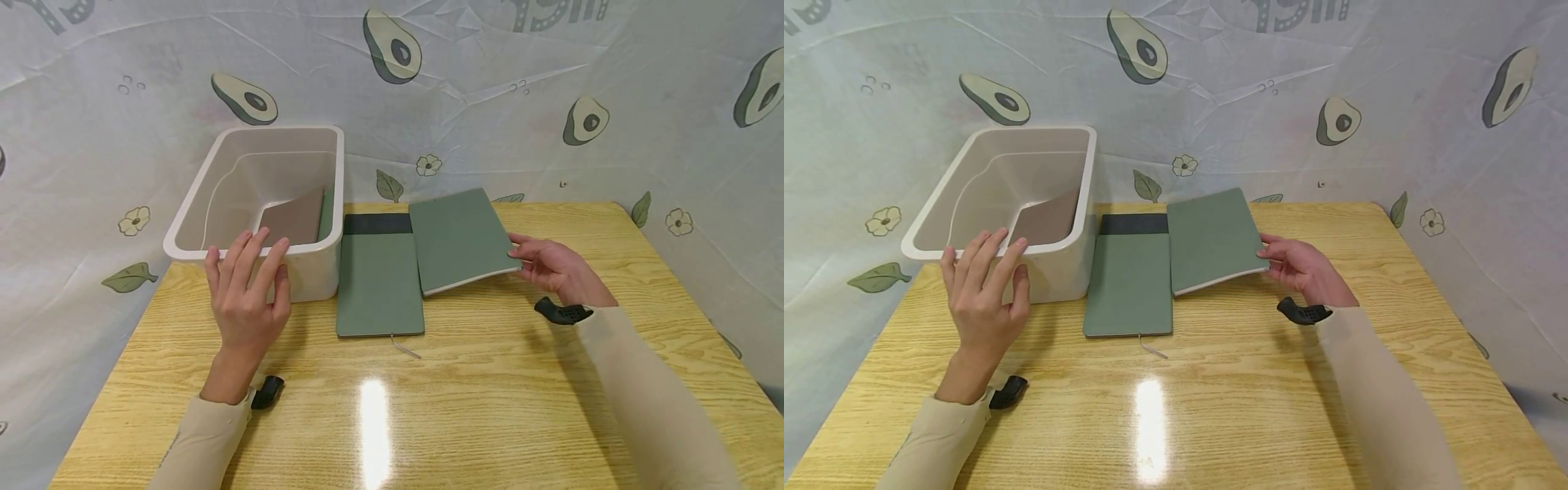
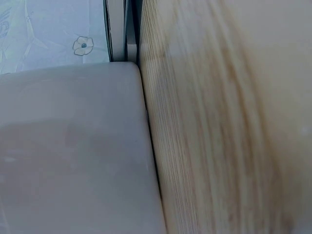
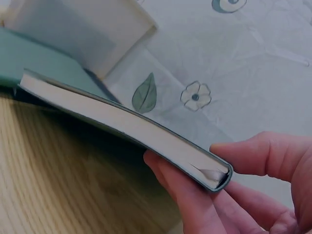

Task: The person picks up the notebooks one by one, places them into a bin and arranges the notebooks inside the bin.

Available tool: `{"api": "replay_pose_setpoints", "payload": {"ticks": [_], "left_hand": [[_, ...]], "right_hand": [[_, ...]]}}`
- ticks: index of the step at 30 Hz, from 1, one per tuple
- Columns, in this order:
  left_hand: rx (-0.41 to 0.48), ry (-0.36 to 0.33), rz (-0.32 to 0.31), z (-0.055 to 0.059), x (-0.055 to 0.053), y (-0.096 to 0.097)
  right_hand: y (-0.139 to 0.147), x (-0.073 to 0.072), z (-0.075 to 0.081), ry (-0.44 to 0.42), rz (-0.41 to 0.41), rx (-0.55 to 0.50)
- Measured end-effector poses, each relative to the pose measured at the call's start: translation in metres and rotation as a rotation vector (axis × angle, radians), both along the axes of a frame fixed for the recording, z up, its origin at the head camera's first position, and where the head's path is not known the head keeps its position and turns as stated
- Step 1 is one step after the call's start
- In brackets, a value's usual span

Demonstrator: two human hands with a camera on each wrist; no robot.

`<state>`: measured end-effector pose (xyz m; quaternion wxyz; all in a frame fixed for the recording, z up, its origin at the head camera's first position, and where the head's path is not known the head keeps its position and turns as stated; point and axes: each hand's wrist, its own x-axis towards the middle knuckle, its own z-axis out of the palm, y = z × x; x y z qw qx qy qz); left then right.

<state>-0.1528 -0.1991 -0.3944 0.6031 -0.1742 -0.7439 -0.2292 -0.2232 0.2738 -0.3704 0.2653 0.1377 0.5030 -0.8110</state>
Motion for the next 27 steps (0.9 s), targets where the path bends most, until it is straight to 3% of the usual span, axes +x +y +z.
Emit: {"api": "replay_pose_setpoints", "payload": {"ticks": [18,27], "left_hand": [[-0.006,-0.009,0.0,0.001,0.0,0.0],[-0.006,-0.008,0.003,0.001,0.0,0.0]], "right_hand": [[-0.012,0.005,0.027,0.008,-0.056,-0.13],[-0.015,0.006,0.038,-0.015,-0.128,-0.187]]}}
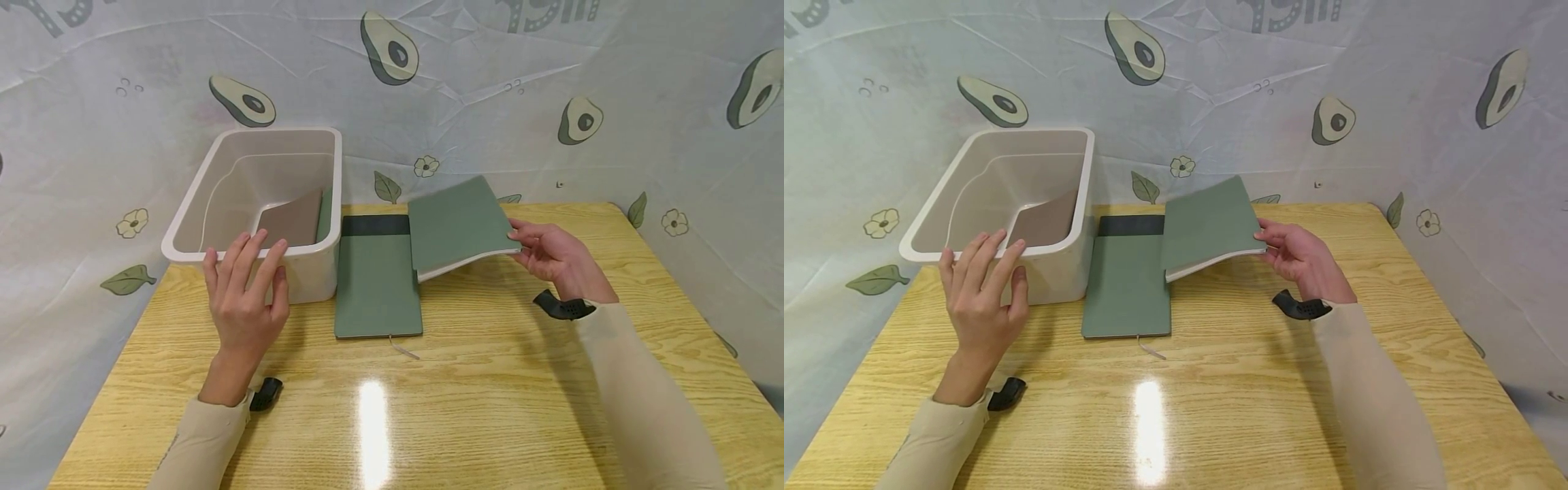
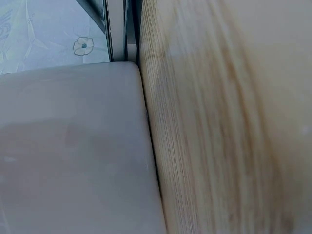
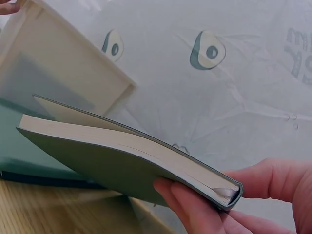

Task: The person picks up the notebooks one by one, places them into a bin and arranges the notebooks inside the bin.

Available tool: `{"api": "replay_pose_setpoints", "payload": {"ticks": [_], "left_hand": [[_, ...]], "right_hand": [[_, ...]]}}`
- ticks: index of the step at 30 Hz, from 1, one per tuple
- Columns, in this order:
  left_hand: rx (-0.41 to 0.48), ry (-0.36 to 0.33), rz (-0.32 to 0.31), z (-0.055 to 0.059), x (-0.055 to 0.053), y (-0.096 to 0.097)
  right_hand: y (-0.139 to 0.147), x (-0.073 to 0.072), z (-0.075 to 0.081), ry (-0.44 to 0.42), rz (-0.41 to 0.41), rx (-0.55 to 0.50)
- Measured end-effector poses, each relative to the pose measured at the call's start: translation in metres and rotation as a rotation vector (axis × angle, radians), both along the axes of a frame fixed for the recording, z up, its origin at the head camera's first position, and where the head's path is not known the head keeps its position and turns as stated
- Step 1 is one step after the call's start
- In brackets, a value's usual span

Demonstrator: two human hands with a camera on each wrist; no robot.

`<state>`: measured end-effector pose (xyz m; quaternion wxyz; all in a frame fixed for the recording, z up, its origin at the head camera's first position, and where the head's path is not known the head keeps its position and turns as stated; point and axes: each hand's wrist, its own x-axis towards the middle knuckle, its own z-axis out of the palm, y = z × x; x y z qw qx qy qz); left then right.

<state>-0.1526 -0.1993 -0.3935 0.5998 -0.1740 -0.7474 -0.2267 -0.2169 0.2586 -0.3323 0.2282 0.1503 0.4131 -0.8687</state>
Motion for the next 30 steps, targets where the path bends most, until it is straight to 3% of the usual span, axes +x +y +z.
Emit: {"api": "replay_pose_setpoints", "payload": {"ticks": [19,30], "left_hand": [[-0.002,-0.012,0.01,0.0,0.001,-0.001],[0.006,-0.011,0.0,0.001,0.001,0.001]], "right_hand": [[-0.005,0.006,0.032,-0.006,-0.091,-0.115],[-0.014,0.01,0.059,0.043,-0.136,-0.189]]}}
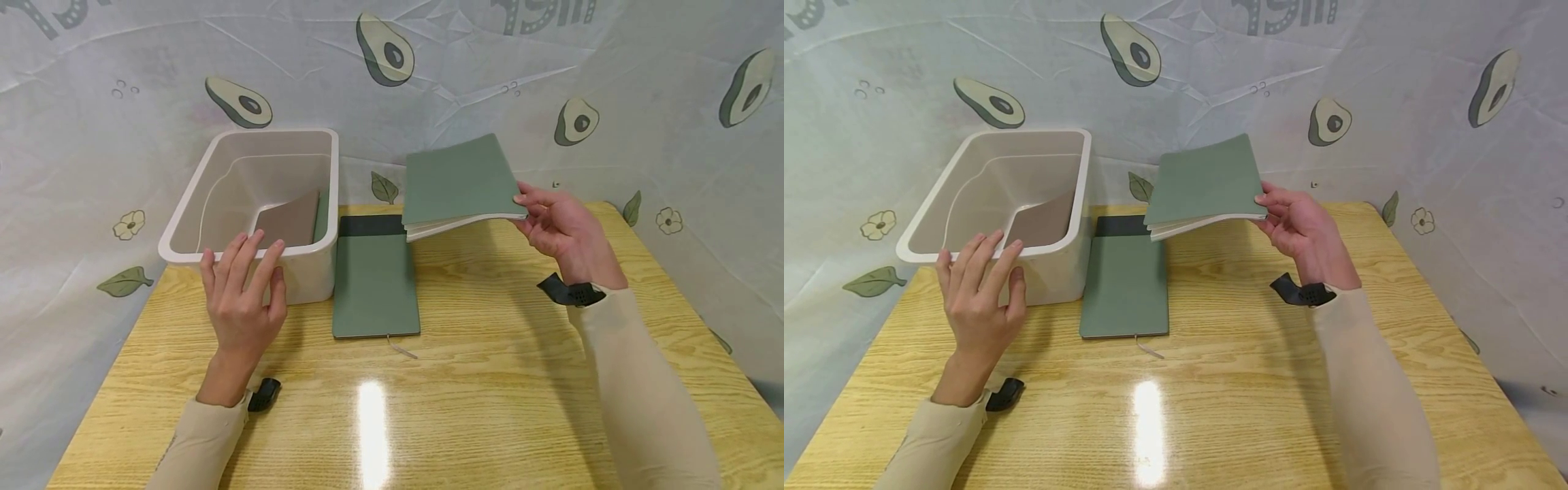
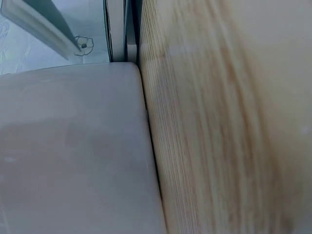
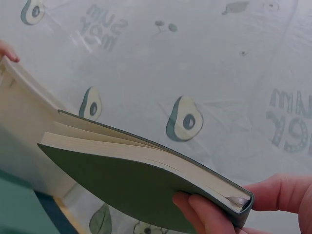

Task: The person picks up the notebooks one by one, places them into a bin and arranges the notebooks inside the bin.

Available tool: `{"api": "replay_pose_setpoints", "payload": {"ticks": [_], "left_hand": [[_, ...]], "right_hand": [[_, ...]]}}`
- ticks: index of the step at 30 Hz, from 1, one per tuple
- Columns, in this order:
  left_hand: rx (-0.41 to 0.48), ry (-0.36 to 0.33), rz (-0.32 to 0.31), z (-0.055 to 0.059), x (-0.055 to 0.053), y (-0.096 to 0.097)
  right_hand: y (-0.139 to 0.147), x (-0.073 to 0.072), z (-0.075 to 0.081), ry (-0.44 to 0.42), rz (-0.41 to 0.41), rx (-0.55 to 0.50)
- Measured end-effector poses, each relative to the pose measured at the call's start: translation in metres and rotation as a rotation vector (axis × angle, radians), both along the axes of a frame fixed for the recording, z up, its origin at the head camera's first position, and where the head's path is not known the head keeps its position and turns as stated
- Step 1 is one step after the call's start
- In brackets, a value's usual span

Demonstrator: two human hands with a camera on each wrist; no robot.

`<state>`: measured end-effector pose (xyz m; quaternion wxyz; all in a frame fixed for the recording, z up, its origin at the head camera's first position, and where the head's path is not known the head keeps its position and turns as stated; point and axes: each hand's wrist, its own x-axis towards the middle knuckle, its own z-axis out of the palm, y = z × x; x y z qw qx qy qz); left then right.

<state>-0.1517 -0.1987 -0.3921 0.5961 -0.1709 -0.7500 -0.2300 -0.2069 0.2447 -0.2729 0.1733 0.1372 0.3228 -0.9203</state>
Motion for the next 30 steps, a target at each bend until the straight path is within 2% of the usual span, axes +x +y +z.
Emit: {"api": "replay_pose_setpoints", "payload": {"ticks": [7,26,30], "left_hand": [[0.002,0.006,-0.005,0.0,0.0,0.001],[0.004,-0.002,-0.009,0.001,0.001,-0.002],[0.003,0.015,-0.017,0.001,0.001,-0.003]], "right_hand": [[-0.008,0.0,0.017,0.017,-0.043,0.053],[-0.026,-0.003,0.058,0.005,-0.105,-0.035],[-0.031,-0.002,0.065,-0.004,-0.127,-0.069]]}}
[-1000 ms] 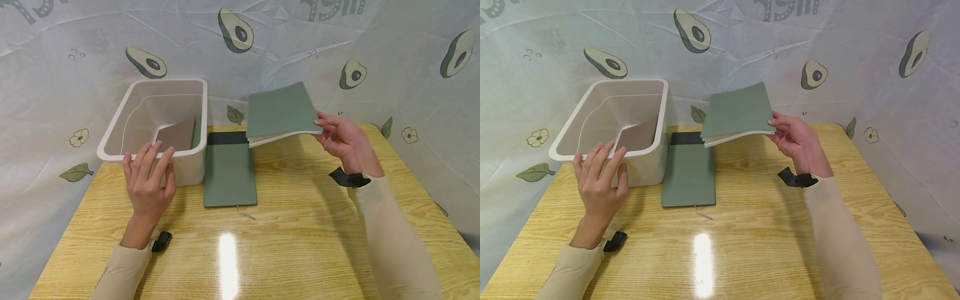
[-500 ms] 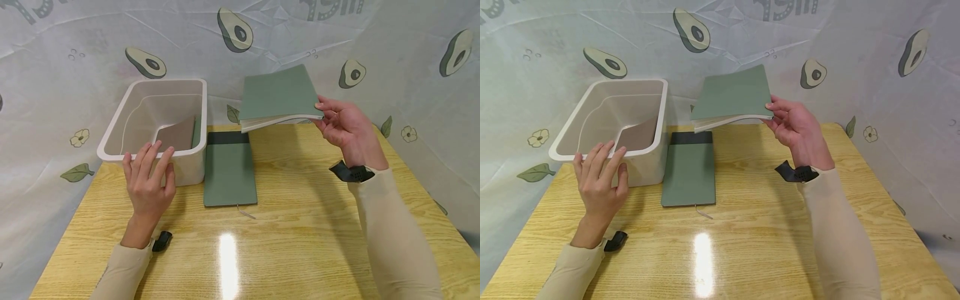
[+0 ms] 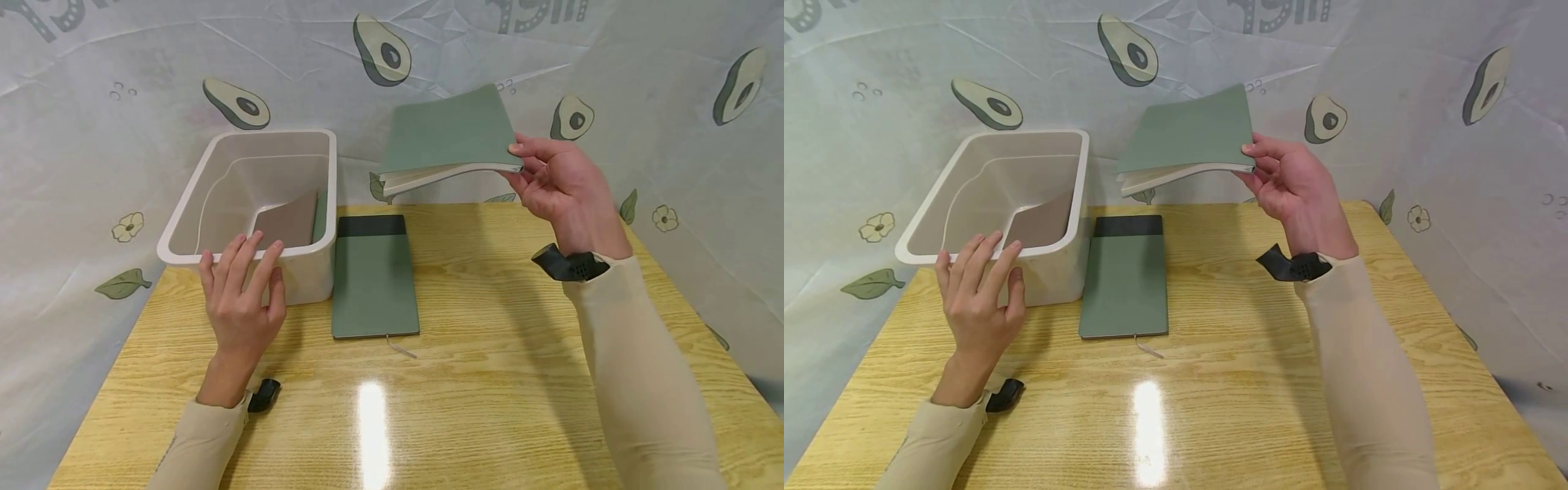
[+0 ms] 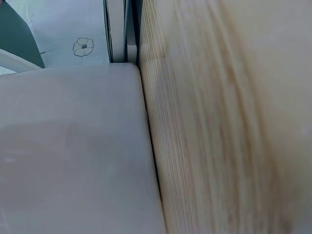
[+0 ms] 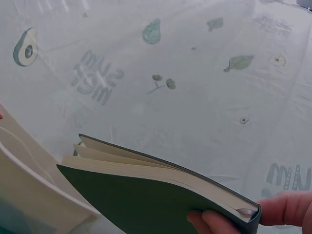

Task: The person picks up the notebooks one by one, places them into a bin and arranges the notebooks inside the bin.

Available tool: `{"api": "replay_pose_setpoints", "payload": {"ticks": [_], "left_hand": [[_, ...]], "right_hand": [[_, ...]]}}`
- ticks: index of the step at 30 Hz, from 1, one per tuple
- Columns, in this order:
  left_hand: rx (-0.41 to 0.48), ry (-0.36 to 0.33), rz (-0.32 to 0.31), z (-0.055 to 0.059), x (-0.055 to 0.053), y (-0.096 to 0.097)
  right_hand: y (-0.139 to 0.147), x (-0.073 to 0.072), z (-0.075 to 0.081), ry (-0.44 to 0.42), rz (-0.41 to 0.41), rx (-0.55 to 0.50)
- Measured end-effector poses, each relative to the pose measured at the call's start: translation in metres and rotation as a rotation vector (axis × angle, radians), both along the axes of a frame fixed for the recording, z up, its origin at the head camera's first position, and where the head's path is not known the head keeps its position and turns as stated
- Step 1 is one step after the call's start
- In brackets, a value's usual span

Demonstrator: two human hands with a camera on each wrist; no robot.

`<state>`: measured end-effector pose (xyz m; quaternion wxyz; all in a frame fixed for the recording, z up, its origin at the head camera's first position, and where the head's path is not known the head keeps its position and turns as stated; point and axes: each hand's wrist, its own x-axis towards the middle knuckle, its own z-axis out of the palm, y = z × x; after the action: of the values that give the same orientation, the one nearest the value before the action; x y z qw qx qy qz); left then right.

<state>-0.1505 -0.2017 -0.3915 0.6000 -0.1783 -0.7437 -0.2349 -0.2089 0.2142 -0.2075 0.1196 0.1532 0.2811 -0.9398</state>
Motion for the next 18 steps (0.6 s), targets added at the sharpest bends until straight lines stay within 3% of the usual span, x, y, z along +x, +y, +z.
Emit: {"api": "replay_pose_setpoints", "payload": {"ticks": [18], "left_hand": [[0.004,0.028,-0.013,-0.002,-0.001,-0.003]], "right_hand": [[-0.01,0.001,0.02,0.019,-0.057,-0.027]]}}
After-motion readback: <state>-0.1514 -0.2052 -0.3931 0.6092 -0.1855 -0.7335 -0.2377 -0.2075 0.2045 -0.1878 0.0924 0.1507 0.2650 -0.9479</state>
